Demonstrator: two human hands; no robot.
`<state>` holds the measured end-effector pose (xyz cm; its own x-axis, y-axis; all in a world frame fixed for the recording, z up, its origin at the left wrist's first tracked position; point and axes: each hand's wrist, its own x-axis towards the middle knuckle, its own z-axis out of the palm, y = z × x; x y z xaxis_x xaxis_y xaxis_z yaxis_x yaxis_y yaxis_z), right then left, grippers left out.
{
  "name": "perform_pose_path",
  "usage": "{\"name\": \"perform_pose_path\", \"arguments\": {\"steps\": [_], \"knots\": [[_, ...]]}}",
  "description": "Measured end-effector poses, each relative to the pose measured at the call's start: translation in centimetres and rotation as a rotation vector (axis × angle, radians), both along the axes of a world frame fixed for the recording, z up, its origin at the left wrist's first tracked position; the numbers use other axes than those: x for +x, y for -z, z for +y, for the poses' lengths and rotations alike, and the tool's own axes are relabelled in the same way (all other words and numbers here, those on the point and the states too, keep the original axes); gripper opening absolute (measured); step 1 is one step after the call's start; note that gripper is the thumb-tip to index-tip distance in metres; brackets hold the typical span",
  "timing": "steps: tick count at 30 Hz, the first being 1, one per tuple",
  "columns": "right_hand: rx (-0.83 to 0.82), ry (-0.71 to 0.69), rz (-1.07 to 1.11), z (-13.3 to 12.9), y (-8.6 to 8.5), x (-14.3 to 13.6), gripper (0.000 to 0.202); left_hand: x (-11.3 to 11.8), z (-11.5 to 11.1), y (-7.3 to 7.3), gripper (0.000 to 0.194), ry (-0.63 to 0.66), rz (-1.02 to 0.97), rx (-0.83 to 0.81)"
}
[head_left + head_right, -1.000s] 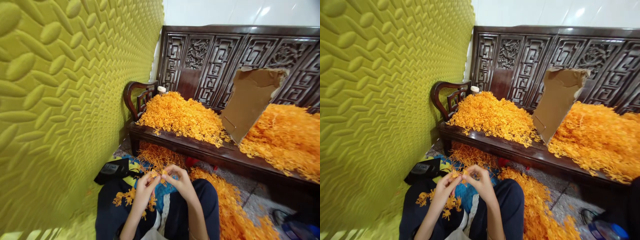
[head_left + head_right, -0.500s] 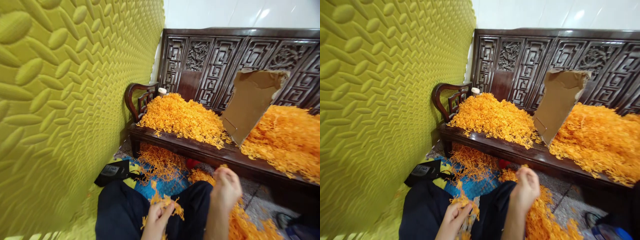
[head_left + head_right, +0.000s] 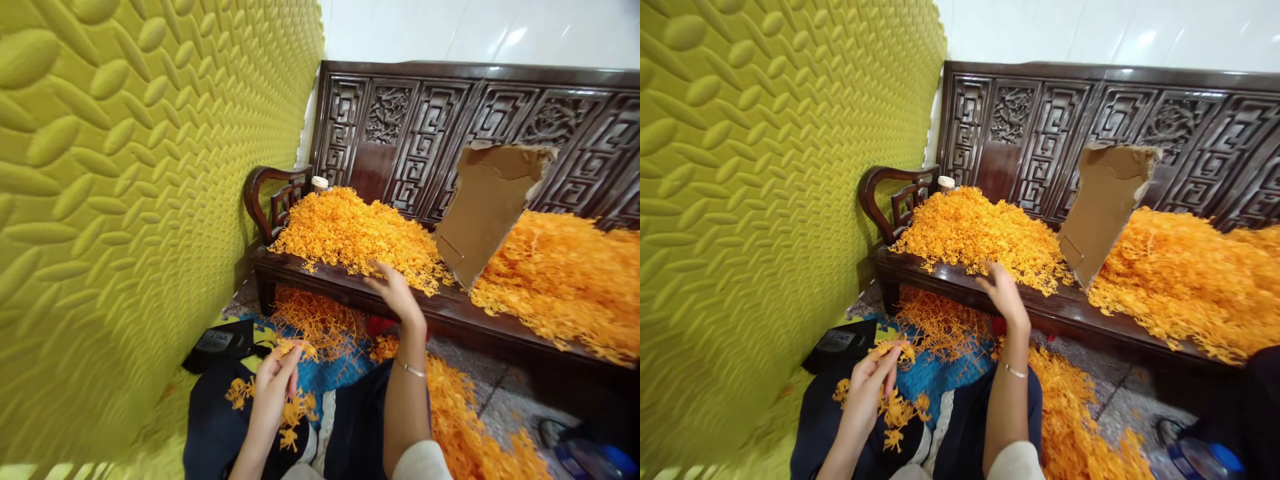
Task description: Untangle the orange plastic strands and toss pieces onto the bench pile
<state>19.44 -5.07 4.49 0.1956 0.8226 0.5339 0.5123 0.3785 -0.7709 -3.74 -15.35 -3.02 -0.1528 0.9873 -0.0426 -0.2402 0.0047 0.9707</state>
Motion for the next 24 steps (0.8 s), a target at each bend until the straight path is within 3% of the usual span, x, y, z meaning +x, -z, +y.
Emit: {"name": "perform_pose_path", "arguments": {"steps": [2, 5, 8, 11, 13, 15, 19, 24], "knots": [[-0.146, -0.228, 0.035, -0.8, 2.3, -1.6, 0.028, -0.3, 0.2, -0.1, 0.038, -0.025, -0.010, 0.019], [-0.340, -0.538, 0.210, -4.2, 5.6, -4.7, 0.032, -0.5, 0.5, 0.2, 0.036, -0.039, -0.006, 0.031], [-0.394, -0.657, 0.355, -7.4, 7.4, -8.0, 0.037, -0.4, 0.7, 0.7, 0.038, -0.043, 0.006, 0.014], [-0.363, -0.553, 0.322, -8.7, 7.6, -10.2, 0.030, 0.1, 0.4, 1.0, 0.039, -0.038, 0.032, 0.001], [-0.313, -0.426, 0.255, -8.8, 7.4, -10.4, 0.020, 0.5, 0.0, 1.1, 0.039, -0.022, 0.063, -0.006], [-0.273, -0.363, 0.253, -8.6, 7.3, -10.0, 0.025, 1.0, -0.5, 1.1, 0.038, 0.005, 0.095, -0.012], [-0.284, -0.326, 0.488, -8.8, 7.7, -9.2, 0.027, 2.2, -1.3, 1.5, 0.033, 0.052, 0.108, 0.015], [-0.290, -0.123, 0.873, -9.5, 8.5, -10.1, 0.028, 3.9, -1.2, 1.7, 0.032, 0.161, 0.075, 0.076]]}}
